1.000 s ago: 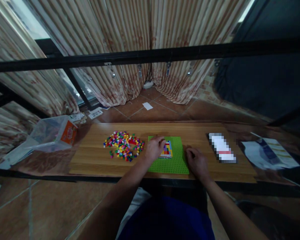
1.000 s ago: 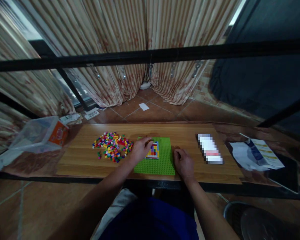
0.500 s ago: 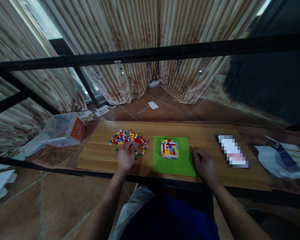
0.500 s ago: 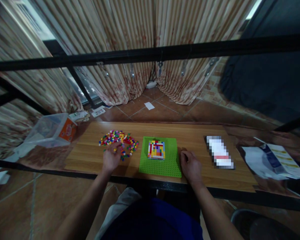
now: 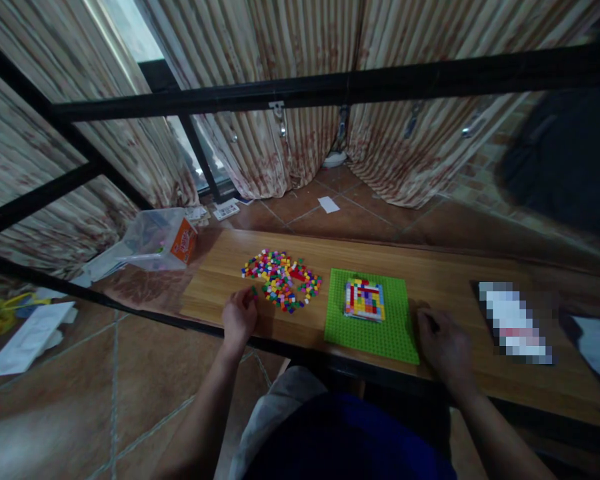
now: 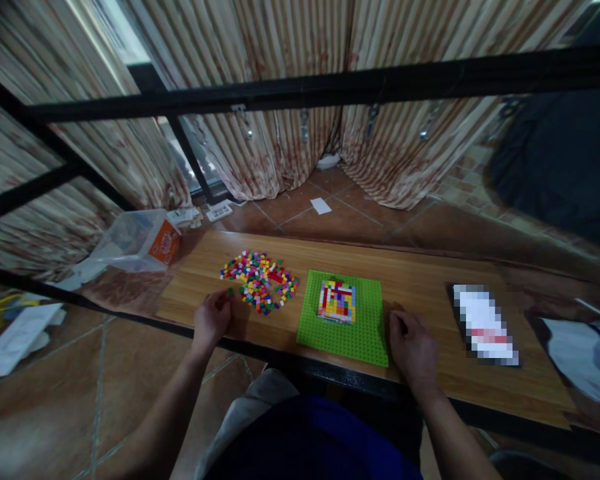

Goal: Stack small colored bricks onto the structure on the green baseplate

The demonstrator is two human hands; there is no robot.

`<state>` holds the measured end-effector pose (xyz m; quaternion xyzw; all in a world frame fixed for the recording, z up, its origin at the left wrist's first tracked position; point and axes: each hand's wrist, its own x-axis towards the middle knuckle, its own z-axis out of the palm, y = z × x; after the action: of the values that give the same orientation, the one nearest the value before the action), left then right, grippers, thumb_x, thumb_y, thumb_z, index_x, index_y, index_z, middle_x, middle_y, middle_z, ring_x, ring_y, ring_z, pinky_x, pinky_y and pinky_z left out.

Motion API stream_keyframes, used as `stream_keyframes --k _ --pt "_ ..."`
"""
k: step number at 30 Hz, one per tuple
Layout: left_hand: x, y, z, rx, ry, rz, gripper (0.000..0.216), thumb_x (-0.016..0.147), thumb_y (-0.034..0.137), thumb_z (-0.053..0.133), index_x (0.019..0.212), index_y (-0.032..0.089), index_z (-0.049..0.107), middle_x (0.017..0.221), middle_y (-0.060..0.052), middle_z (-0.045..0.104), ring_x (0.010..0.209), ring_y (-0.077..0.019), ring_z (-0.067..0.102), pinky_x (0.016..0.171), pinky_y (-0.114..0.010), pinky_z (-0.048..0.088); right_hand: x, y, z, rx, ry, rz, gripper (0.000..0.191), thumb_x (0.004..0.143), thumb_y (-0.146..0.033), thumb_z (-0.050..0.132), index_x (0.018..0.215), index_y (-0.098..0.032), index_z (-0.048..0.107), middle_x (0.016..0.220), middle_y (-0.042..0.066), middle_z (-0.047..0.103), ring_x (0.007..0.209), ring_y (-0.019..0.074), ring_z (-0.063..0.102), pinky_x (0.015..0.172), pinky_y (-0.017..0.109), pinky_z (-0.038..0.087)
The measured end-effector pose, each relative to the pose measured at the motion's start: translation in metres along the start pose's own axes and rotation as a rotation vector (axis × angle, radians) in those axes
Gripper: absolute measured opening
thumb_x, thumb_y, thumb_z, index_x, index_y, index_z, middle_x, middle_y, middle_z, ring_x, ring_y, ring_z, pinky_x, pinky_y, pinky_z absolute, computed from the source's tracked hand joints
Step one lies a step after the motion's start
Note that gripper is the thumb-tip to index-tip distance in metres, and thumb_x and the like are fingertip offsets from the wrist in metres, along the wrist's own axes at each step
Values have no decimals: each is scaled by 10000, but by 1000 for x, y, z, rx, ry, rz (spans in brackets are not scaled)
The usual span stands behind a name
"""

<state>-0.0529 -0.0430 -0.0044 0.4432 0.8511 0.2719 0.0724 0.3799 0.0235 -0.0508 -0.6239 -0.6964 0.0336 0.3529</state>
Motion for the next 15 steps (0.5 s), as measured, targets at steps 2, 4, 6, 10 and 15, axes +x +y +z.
stream_keyframes --k 2,4,6,10,15 --pt "2 2 1 36 -29 8 341 836 212 552 1152 160 667 1092 -119 686 999 -244 662 886 -348 518 0 1 0 -16 -7 -6 473 946 -521 399 901 -156 696 858 126 689 743 241 629 657 350 478" --pt "4 5 2 64 -58 7 363 836 222 569 1185 163 648 1100 -120 676 999 -241 658 887 -346 516 -1 2 0 -31 -18 -14 465 946 -511 400 902 -154 695 859 125 686 734 239 626 651 348 475" --pt "7 9 2 87 -93 2 375 834 212 573 1201 165 635 1094 -116 675 997 -236 657 889 -341 512 -1 3 0 -45 -15 -16 457 941 -507 409 902 -153 695 860 124 686 730 238 626 648 345 473" --pt "9 17 3 98 -146 26 357 841 174 541 1185 168 637 1054 -105 684 978 -229 661 876 -334 512 -1 1 -1 -54 -14 6 445 930 -507 417 908 -162 697 874 119 693 719 235 626 634 342 470" --pt "7 23 10 59 -148 96 372 825 125 512 1166 185 645 1037 -100 686 925 -223 675 850 -338 528 0 -3 -3 -30 -28 6 450 932 -508 406 912 -162 693 897 133 694 715 237 619 639 354 474"
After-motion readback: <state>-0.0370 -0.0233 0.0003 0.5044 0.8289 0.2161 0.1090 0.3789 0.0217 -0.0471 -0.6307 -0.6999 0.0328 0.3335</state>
